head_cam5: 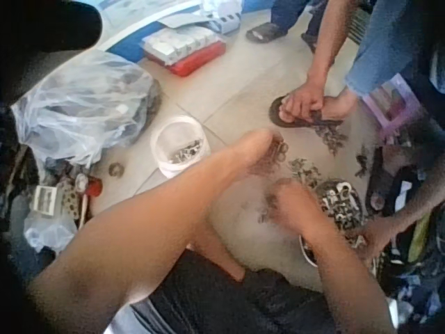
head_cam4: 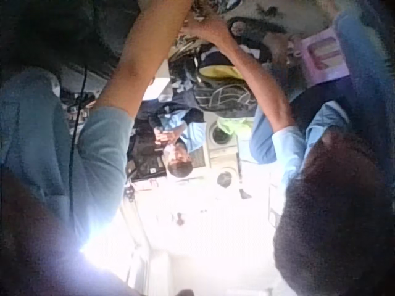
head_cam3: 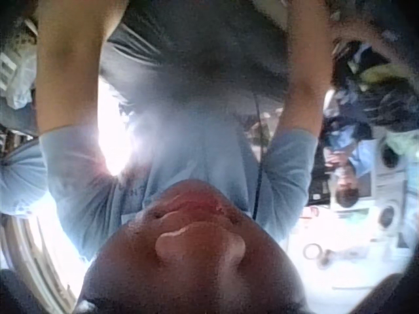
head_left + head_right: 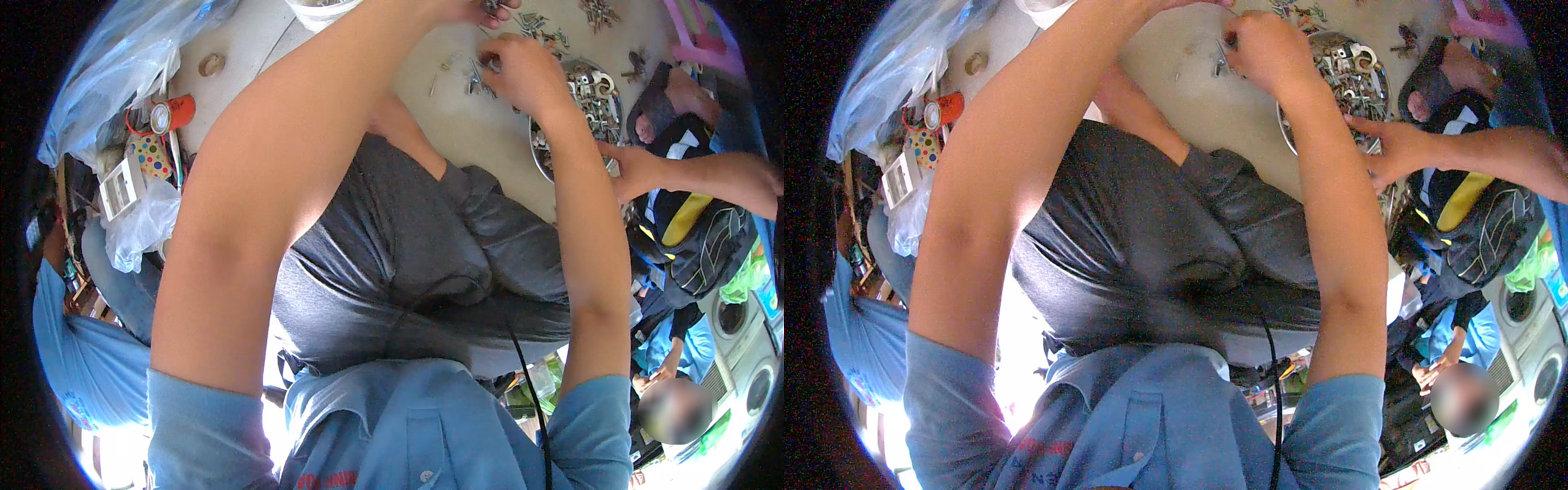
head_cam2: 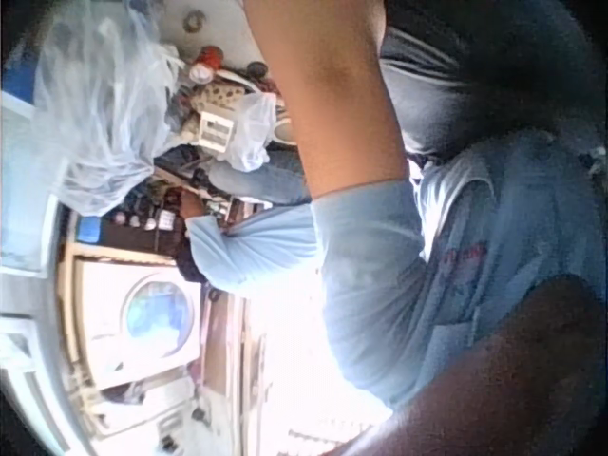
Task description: The person sits on the floor and sorts small metal screws from a pile into a clear plastic container. They pick up screws one by one or in small handfuls and place them into the container.
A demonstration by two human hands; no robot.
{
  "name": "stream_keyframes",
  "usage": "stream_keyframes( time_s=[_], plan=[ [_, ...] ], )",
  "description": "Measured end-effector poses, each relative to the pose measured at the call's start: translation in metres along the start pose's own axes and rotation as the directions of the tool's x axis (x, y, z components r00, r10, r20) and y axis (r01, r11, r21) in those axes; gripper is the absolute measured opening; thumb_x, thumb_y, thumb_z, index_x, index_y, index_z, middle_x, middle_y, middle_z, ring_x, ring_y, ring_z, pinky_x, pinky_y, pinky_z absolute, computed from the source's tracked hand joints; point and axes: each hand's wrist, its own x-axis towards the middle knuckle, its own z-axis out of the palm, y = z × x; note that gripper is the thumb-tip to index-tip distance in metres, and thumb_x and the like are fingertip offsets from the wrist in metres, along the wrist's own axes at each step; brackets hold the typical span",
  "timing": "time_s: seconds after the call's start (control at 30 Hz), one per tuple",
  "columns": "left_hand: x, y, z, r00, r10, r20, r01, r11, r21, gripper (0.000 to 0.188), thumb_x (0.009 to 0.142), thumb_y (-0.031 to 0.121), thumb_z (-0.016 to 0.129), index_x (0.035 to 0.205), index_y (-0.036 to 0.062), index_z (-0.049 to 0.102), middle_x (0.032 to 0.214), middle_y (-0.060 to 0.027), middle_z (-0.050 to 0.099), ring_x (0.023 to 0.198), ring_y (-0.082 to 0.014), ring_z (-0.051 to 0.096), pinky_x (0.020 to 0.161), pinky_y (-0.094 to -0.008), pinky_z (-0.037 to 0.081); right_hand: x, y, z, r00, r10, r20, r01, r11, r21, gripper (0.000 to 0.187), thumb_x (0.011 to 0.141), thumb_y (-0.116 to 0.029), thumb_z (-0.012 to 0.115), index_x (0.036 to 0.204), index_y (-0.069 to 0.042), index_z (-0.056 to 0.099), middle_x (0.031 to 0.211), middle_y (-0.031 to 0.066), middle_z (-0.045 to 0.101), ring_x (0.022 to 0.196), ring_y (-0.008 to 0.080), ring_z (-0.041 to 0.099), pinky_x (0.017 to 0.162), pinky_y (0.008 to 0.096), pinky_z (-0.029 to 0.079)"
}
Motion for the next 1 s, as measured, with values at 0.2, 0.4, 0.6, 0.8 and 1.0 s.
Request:
stream_keyframes(
  time_s=[0.2,0.4,0.6,0.8,1.0],
  plan=[
    [0.02,-0.005,-0.017,0.992,-0.079,0.096,0.097,0.973,-0.211,0.026,0.099,0.028,0.051,0.084,0.0087,0.061,0.076,-0.0077,0.059,0.064,-0.0259,0.053,0.062,-0.0417,0.047,0.005,-0.002,-0.007,0.994,0.093,0.052,-0.092,0.996,-0.015,0.03,0.079,-0.02,0.075,0.104,-0.004,0.077,0.104,0.0172,0.076,0.099,0.0361,0.073,0.093,0.044,0.056],
    [0.029,-0.026,-0.017,0.994,0.003,-0.105,0.007,0.995,0.097,0.028,0.099,0.029,0.054,0.094,0.0055,0.067,0.085,-0.0126,0.068,0.069,-0.0311,0.062,0.064,-0.0497,0.054,0.004,0.006,-0.007,0.977,0.211,-0.025,-0.212,0.976,-0.053,0.037,0.08,-0.029,0.074,0.11,-0.006,0.078,0.109,0.0239,0.074,0.102,0.0395,0.073,0.092,0.0498,0.057],
    [0.02,-0.016,-0.015,0.998,-0.023,-0.06,0.029,0.994,0.107,0.028,0.098,0.029,0.054,0.098,0.0047,0.069,0.087,-0.0135,0.071,0.07,-0.0303,0.065,0.068,-0.0495,0.057,0.014,0.006,-0.02,0.957,0.28,0.07,-0.273,0.957,-0.099,0.035,0.083,-0.032,0.072,0.106,-0.006,0.077,0.103,0.0216,0.076,0.099,0.0382,0.073,0.092,0.0472,0.057],
    [0.011,-0.014,-0.013,0.997,-0.001,-0.078,0.012,0.99,0.14,0.029,0.098,0.028,0.054,0.097,0.0032,0.068,0.088,-0.014,0.071,0.07,-0.0305,0.066,0.068,-0.0495,0.058,0.021,-0.021,-0.015,0.929,0.329,0.172,-0.282,0.926,-0.25,0.043,0.08,-0.041,0.075,0.103,-0.006,0.078,0.105,0.0205,0.076,0.101,0.0374,0.073,0.092,0.0455,0.057],
    [0.015,-0.014,-0.011,0.999,-0.01,-0.046,0.016,0.991,0.136,0.032,0.099,0.027,0.053,0.1,0.0001,0.069,0.09,-0.0155,0.072,0.069,-0.0325,0.066,0.066,-0.0498,0.059,0.026,-0.01,0.016,0.971,0.219,0.094,-0.205,0.968,-0.142,0.042,0.072,-0.037,0.08,0.097,-0.004,0.078,0.097,0.021,0.076,0.096,0.0385,0.073,0.089,0.0451,0.058]
  ],
)
